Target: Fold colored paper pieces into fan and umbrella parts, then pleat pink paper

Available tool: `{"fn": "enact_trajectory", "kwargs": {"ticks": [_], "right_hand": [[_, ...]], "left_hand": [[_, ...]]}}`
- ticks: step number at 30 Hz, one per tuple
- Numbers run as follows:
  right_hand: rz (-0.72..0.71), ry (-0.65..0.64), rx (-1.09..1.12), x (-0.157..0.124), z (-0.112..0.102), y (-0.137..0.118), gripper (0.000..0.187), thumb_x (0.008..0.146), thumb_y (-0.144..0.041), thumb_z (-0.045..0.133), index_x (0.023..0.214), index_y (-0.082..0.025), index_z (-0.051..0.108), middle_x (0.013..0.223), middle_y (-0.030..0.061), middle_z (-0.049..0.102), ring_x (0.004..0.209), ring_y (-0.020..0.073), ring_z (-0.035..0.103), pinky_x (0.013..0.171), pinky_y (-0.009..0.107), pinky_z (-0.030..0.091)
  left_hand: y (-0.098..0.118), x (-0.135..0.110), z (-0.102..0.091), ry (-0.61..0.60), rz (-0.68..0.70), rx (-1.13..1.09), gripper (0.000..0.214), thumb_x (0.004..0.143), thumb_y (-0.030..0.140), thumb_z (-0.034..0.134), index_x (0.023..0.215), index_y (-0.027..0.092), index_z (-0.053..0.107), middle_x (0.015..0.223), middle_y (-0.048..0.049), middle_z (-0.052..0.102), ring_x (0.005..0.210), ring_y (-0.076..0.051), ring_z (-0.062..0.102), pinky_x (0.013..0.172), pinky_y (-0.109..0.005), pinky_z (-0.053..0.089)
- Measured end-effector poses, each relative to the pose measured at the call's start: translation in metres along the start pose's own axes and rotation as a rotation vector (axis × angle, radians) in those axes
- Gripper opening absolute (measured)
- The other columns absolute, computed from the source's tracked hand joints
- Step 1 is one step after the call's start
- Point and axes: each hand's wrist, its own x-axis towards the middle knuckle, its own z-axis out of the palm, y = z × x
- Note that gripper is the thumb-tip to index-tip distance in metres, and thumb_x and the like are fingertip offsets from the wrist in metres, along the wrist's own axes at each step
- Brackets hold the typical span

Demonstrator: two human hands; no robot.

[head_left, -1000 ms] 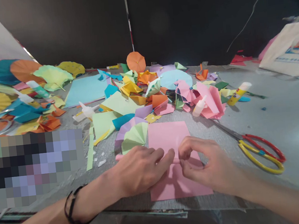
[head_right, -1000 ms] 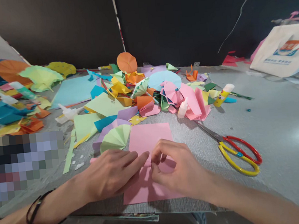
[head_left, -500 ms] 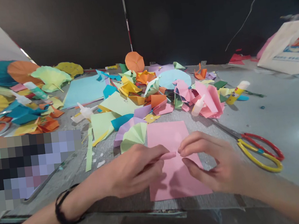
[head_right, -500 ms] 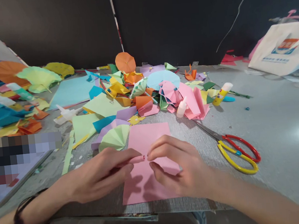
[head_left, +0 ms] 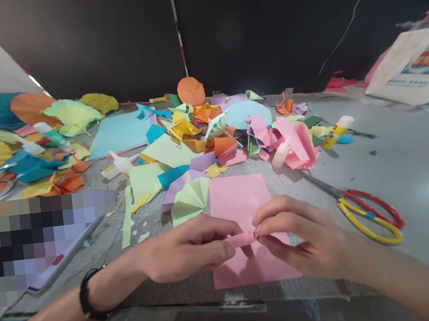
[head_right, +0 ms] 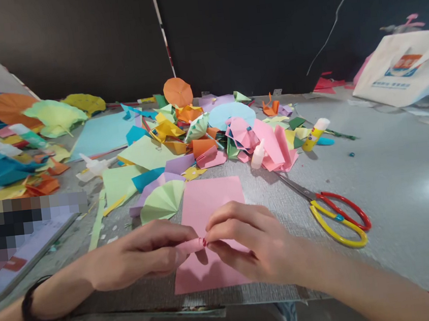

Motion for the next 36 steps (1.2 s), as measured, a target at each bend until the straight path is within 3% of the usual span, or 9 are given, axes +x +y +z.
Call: {"fn": "enact_trajectory", "kwargs": {"ticks": [7,13,23,27,31,33,36], "right_hand": [[-0.064,-0.061,-0.179,-0.003,-0.007,-0.004,0.008,0.107,-0.012,0.055,0.109,-0.017,0.062,0.105,0.0066,0.070,0.095,0.0153,0.071,0.082,0.026,0.058],[-0.121,-0.080,-0.255,-0.003,-0.003,-0.004,0.005,0.106,-0.015,0.055,0.107,-0.018,0.059,0.101,0.0052,0.072,0.089,0.0149,0.072,0.080,0.027,0.060],[-0.008,-0.225,-0.204,-0.003,0.001,-0.004,0.005,0.109,-0.023,0.050,0.106,-0.020,0.054,0.104,0.0057,0.068,0.086,0.0152,0.069,0.074,0.028,0.060],[0.034,-0.111,-0.116,-0.004,0.004,-0.004,0.009,0.102,-0.011,0.054,0.104,-0.020,0.055,0.100,0.0047,0.067,0.090,0.0158,0.069,0.074,0.028,0.058],[0.029,0.029,0.031,-0.001,0.004,-0.008,0.012,0.094,-0.009,0.054,0.093,-0.021,0.054,0.080,0.0008,0.062,0.073,0.0148,0.063,0.067,0.028,0.058],[-0.017,0.070,0.083,-0.001,0.003,-0.011,0.015,0.093,-0.012,0.054,0.084,-0.023,0.050,0.069,-0.0028,0.055,0.060,0.0134,0.057,0.071,0.032,0.061],[-0.084,0.035,0.021,-0.004,0.001,-0.016,0.022,0.096,-0.015,0.056,0.077,-0.025,0.047,0.062,-0.0055,0.049,0.051,0.0127,0.050,0.083,0.039,0.064]], "left_hand": [[-0.002,0.001,-0.002,-0.069,-0.030,-0.010,0.030,0.103,0.039,0.049,0.092,0.014,0.063,0.072,0.0027,0.048,0.065,-0.011,0.045,0.058,-0.021,0.035],[-0.002,-0.001,0.001,-0.017,-0.018,0.029,0.026,0.100,0.036,0.051,0.095,0.016,0.067,0.073,0.0017,0.051,0.068,-0.012,0.047,0.060,-0.020,0.038],[-0.007,0.004,0.005,-0.020,0.135,0.161,0.037,0.106,0.044,0.047,0.102,0.016,0.070,0.076,-0.0007,0.059,0.068,-0.013,0.047,0.060,-0.021,0.039],[-0.003,0.003,0.002,0.012,0.124,0.221,0.039,0.107,0.044,0.043,0.101,0.015,0.070,0.072,-0.0004,0.056,0.069,-0.014,0.048,0.060,-0.022,0.038],[-0.002,0.001,0.003,0.038,0.133,0.254,0.039,0.108,0.041,0.043,0.102,0.014,0.070,0.075,-0.0018,0.059,0.069,-0.014,0.051,0.061,-0.022,0.039],[-0.004,0.001,0.004,0.060,0.144,0.267,0.035,0.107,0.038,0.043,0.105,0.014,0.069,0.075,-0.0020,0.061,0.068,-0.014,0.051,0.062,-0.022,0.040],[-0.006,0.001,0.006,0.065,0.151,0.285,0.032,0.107,0.033,0.044,0.107,0.014,0.069,0.073,-0.0014,0.061,0.064,-0.013,0.049,0.061,-0.023,0.038]]}}
